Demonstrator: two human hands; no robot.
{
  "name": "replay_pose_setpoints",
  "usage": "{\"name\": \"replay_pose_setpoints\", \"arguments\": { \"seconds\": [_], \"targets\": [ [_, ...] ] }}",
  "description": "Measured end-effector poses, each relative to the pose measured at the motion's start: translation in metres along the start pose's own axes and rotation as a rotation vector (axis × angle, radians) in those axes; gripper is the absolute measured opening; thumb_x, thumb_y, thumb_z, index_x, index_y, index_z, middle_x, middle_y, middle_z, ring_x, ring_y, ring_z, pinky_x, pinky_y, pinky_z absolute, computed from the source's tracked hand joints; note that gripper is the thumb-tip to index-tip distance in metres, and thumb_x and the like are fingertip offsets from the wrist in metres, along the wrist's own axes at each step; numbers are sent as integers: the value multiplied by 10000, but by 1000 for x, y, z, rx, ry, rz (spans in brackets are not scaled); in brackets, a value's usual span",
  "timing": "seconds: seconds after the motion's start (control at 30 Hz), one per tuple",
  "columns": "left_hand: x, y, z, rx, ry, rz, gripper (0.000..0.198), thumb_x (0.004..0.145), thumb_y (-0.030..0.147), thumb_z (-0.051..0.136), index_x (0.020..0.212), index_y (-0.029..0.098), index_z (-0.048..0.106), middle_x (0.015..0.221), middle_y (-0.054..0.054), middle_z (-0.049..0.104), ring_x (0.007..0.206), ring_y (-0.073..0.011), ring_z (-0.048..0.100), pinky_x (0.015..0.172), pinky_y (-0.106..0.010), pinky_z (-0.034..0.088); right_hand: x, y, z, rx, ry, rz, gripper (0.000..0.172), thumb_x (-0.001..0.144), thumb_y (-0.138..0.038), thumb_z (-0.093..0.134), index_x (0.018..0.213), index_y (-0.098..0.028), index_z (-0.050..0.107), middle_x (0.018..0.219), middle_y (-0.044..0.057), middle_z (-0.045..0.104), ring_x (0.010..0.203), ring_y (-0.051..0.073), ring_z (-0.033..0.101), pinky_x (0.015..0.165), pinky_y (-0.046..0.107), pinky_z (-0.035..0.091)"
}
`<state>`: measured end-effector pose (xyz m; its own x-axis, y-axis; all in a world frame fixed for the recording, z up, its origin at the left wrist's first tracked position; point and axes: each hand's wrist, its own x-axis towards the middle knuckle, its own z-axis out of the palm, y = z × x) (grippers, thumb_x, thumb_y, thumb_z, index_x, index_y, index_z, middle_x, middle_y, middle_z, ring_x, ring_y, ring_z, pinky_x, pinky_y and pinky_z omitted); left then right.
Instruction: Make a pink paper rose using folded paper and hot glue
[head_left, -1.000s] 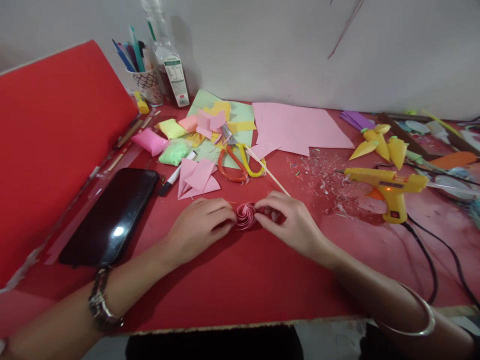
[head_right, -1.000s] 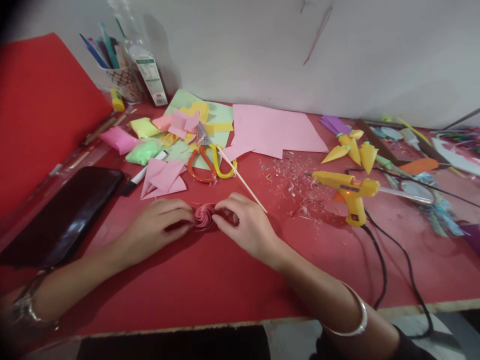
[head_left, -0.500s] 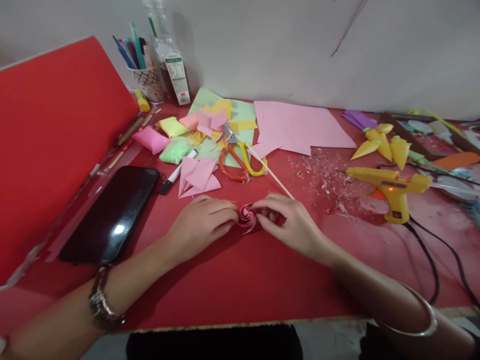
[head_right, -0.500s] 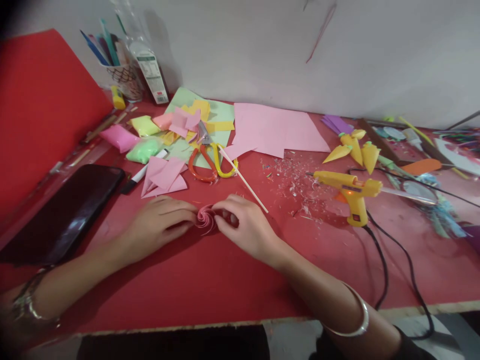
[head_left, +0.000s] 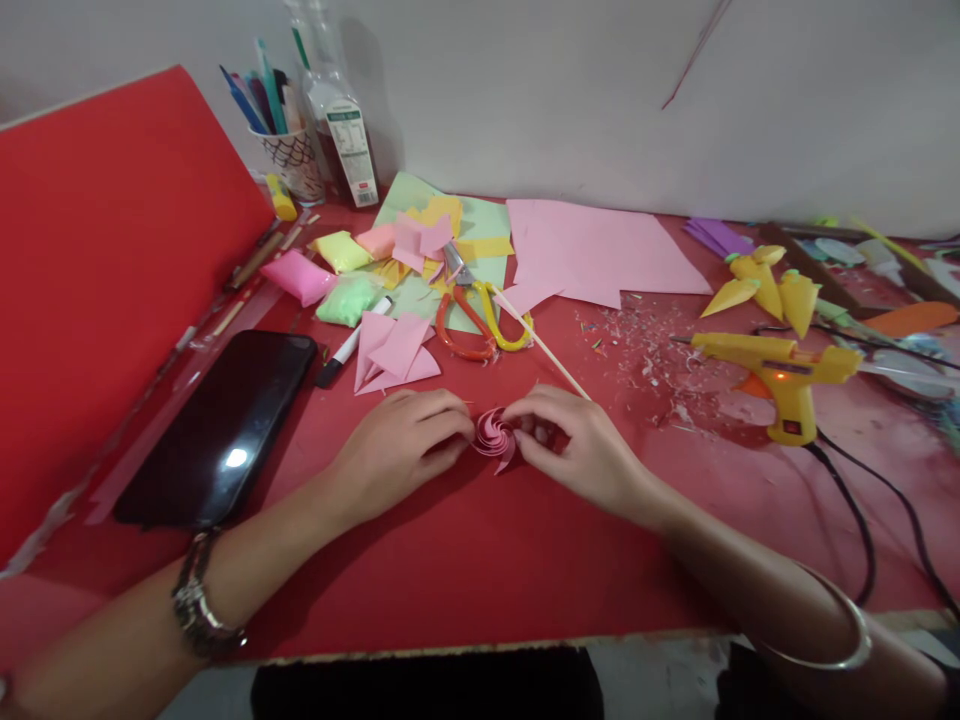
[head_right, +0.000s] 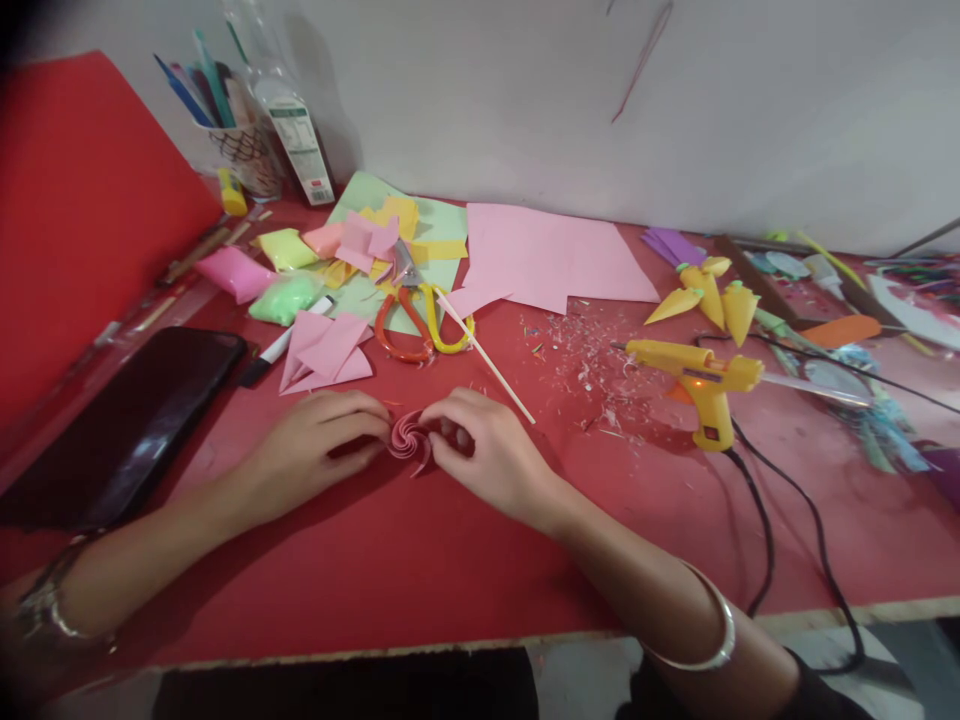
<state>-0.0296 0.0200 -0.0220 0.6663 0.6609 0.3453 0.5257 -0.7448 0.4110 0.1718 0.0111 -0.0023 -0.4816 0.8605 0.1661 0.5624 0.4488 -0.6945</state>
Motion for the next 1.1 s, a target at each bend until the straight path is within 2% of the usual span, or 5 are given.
{"name": "replay_pose_setpoints", "arguments": {
  "seconds": [0.2, 0.5, 0.8, 1.1],
  "targets": [
    [-2, 1, -2, 44, 63, 10, 112, 819, 171, 457, 781, 169, 562, 826, -16, 610, 752, -138, 557, 663, -262, 430, -1, 1, -2, 29, -28, -65, 144, 721, -90, 512, 839, -155, 564, 714, -10, 508, 590, 63, 462, 533, 174, 384],
    [-1, 3, -4, 58, 79, -7, 120, 809, 147, 442, 783, 172, 556, 834, -15, 603, 772, -140, 558, 684, -266, 431, -1, -2, -5, 11, -69, -143, 181, 726, -64, 496, 860, -163, 566, 775, 11, 528, 658, 77, 487, 592, 190, 408],
    [-1, 3, -5, 46, 62, -23, 128, 805, 146, 432, 779, 174, 554, 830, -18, 601, 765, -137, 558, 677, -262, 435, 0, -2, -5, -2, -60, -150, 133, 731, -78, 493, 816, -161, 553, 765, 17, 536, 659, 87, 496, 594, 208, 416],
    [1, 2, -2, -16, -7, -55, 109, 794, 151, 454, 776, 177, 558, 849, -18, 585, 773, -136, 545, 677, -259, 431, -1, -2, -5, -15, -56, -123, 73, 734, -120, 511, 790, -153, 543, 745, 14, 527, 627, 77, 479, 567, 191, 396]
  ]
}}
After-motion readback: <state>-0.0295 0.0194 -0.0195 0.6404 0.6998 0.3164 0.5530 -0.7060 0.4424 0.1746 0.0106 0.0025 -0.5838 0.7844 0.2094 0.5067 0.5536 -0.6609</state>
